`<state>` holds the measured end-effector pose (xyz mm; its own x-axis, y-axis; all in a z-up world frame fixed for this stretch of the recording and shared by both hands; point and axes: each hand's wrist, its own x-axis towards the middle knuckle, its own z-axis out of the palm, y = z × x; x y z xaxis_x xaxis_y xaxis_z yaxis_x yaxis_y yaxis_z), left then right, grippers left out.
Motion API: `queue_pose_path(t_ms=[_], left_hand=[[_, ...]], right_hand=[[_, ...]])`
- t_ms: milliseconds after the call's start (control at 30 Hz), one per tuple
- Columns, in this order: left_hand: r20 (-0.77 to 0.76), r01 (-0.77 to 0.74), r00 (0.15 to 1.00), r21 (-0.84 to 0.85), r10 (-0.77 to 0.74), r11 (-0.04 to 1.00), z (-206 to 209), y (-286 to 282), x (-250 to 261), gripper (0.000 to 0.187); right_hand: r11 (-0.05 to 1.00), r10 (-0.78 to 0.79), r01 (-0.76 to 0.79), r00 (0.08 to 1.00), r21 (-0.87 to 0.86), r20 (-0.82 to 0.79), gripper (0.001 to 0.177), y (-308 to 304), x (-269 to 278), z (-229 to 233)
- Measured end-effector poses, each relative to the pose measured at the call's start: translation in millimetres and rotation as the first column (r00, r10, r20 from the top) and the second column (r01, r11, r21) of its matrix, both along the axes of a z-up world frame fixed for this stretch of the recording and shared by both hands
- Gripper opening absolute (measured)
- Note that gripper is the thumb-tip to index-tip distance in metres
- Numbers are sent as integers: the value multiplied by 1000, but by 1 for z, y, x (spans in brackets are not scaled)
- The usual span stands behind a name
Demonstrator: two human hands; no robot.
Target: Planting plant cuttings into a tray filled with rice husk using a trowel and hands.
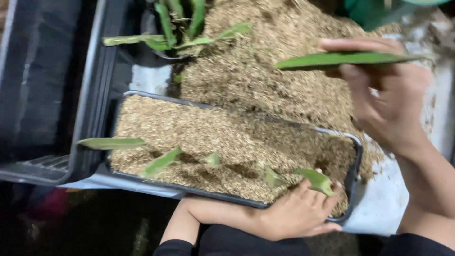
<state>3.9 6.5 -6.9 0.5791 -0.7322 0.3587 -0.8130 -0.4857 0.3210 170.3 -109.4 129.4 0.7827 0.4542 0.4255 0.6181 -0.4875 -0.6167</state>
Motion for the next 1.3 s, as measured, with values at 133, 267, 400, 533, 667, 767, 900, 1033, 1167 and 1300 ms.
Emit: queue_pose_path(t_ms=[133, 267, 400, 533, 667, 767, 900, 1033, 1167, 1300], left_hand=[[-6, -43, 999, 45, 43, 998, 15, 2, 7, 76], [1, -30, 1000, 124, 30, 992, 23, 0, 10, 80], [90, -41, 996, 137, 29, 990, 22, 1, 9, 85], [64, -56, 997, 154, 47, 987, 15, 1, 4, 86], [79, -56, 996, 78, 50, 995, 16, 3, 4, 70], [74, -78, 995, 54, 74, 995, 19, 4, 5, 77], [45, -45, 998, 20, 44, 999, 20, 6, 6, 61], [61, -31, 998, -46, 33, 998, 21, 10, 7, 46], [42, -36, 998, -71, 39, 997, 23, 15, 9, 40], [-1, -28, 1000, -96, 28, 995, 34, 19, 12, 19]], right_hand=[[987, -161, 162, 983, 5, -88, 27, -55, -51, 0], [932, -337, 360, 905, 46, -261, 25, -73, -117, -1], [878, -478, 467, 860, -103, -178, 29, -86, -142, -29], [922, -371, 346, 918, -174, -139, 28, -85, -152, -53], [898, -383, 322, 907, -299, -176, 19, -95, -160, -87], [896, -401, 352, 903, -270, -155, 16, -93, -163, -91], [985, -170, 170, 960, -20, -221, 21, -82, -160, -82], [995, -93, 96, 970, 3, -225, 20, -82, -160, -75], [992, -122, 119, 956, -27, -268, 19, -80, -156, -77], [994, -93, 72, 955, -83, -283, 22, -74, -146, -79]])
